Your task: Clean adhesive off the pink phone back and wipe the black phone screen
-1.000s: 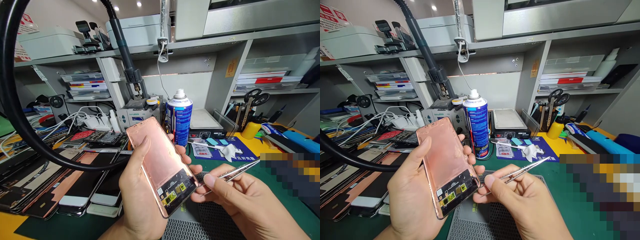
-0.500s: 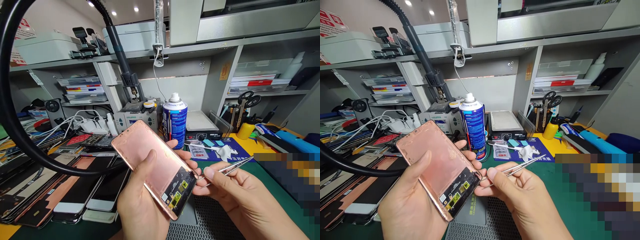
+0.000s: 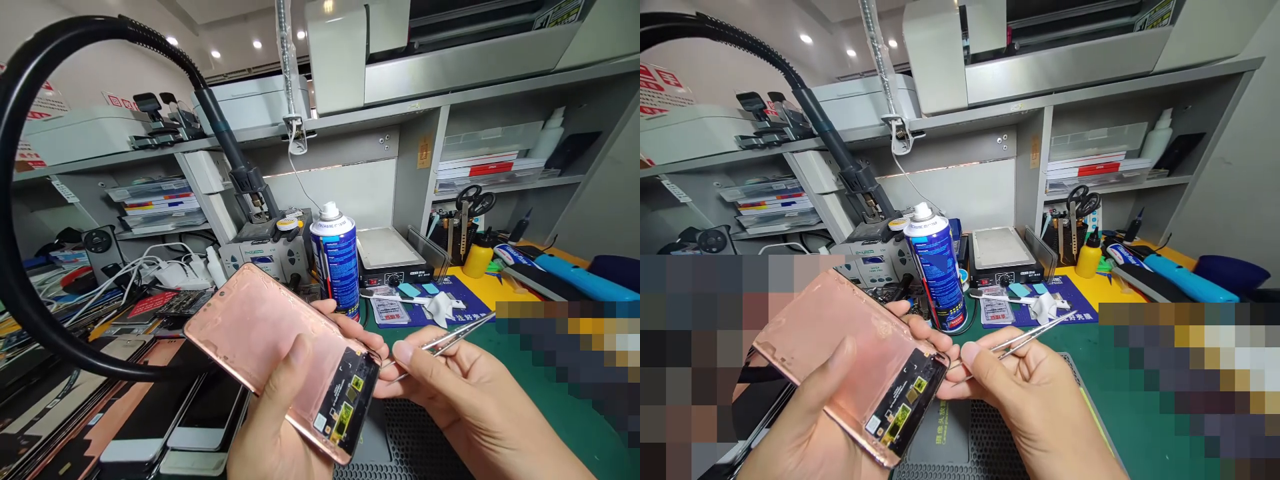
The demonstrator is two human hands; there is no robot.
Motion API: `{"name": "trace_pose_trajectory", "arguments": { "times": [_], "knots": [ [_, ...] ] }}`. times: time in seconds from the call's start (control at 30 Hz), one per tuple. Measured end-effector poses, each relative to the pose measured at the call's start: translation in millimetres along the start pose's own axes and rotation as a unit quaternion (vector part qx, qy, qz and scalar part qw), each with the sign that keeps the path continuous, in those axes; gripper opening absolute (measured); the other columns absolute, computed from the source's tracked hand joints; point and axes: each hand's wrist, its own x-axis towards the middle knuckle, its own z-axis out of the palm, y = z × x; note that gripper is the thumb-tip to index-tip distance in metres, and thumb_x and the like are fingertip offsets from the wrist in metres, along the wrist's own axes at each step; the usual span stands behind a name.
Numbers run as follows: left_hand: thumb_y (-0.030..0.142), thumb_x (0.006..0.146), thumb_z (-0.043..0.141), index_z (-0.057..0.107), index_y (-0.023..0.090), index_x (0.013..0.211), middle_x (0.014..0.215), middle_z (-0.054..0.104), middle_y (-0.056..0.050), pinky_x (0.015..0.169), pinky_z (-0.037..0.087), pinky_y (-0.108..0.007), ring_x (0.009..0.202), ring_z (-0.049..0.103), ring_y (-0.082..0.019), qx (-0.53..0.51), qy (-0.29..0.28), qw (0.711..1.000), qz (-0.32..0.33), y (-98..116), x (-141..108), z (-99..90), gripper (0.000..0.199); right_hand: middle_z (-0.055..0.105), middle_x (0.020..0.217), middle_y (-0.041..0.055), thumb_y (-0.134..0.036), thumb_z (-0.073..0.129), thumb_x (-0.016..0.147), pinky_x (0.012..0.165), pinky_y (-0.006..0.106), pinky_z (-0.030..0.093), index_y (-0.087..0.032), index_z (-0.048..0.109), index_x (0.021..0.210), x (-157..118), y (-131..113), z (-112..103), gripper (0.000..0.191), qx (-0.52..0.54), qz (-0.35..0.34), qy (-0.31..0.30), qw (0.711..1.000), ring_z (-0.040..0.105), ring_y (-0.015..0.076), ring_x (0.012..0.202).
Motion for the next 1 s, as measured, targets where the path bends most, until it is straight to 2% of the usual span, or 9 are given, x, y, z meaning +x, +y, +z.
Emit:
{"name": "trace_pose_trajectory", "arguments": {
  "times": [0.2,0.43,0.67,0.77,0.87,1.0],
  "knots": [
    [0.036,0.084,0.059,0.070,0.020,0.096,0.086,0.068,-0.010,0.083,0.055,-0.046,0.085,0.067,-0.028,0.005,0.024,1.000,0.001,-0.3,1.6,3.3,0.023,0.076,0.070,0.0052,-0.045,0.080,0.078,0.084,0.037,0.056,-0.017,0.067,0.070,-1.8,-2.3,2.7,0.031,0.021,0.001,-0.002,1.000,0.074,0.0242,0.076],
    [0.038,0.076,0.068,0.072,0.021,0.095,0.087,0.070,-0.010,0.091,0.053,-0.050,0.087,0.067,-0.029,-0.002,0.016,1.000,-0.014,-1.8,4.7,-2.9,0.026,0.077,0.072,0.0065,-0.043,0.082,0.076,0.081,0.031,0.058,-0.018,0.068,0.067,-0.9,-5.8,4.7,0.030,0.042,-0.005,-0.024,0.999,0.074,0.0228,0.080],
    [0.038,0.078,0.066,0.070,0.020,0.098,0.090,0.068,-0.011,0.091,0.052,-0.052,0.091,0.065,-0.030,0.006,0.046,0.999,-0.020,1.1,0.5,0.0,0.027,0.079,0.077,0.0085,-0.045,0.079,0.078,0.085,0.033,0.056,-0.017,0.071,0.072,-1.9,-3.4,2.3,0.031,0.021,0.001,-0.005,1.000,0.074,0.0232,0.082],
    [0.038,0.080,0.064,0.070,0.021,0.099,0.093,0.067,-0.011,0.093,0.050,-0.053,0.094,0.064,-0.031,0.007,0.057,0.998,-0.031,2.5,-1.8,1.9,0.026,0.078,0.077,0.0083,-0.048,0.078,0.079,0.087,0.037,0.054,-0.017,0.071,0.072,-0.7,-3.5,2.8,0.033,-0.004,0.003,0.022,1.000,0.075,0.0249,0.082],
    [0.038,0.081,0.063,0.071,0.022,0.098,0.093,0.067,-0.010,0.100,0.046,-0.054,0.094,0.064,-0.030,0.005,0.053,0.998,-0.037,3.7,-1.9,2.4,0.024,0.078,0.077,0.0081,-0.050,0.080,0.076,0.087,0.041,0.053,-0.017,0.071,0.073,0.4,-3.6,2.8,0.034,-0.017,0.004,0.038,0.999,0.075,0.0268,0.080],
    [0.037,0.082,0.061,0.072,0.023,0.094,0.091,0.067,-0.009,0.103,0.044,-0.054,0.093,0.064,-0.030,0.008,0.044,0.999,-0.029,4.2,0.0,2.5,0.022,0.079,0.076,0.0077,-0.049,0.081,0.075,0.086,0.040,0.053,-0.017,0.071,0.074,0.0,-3.3,1.9,0.033,-0.007,0.006,0.037,0.999,0.075,0.0260,0.078]
  ]
}}
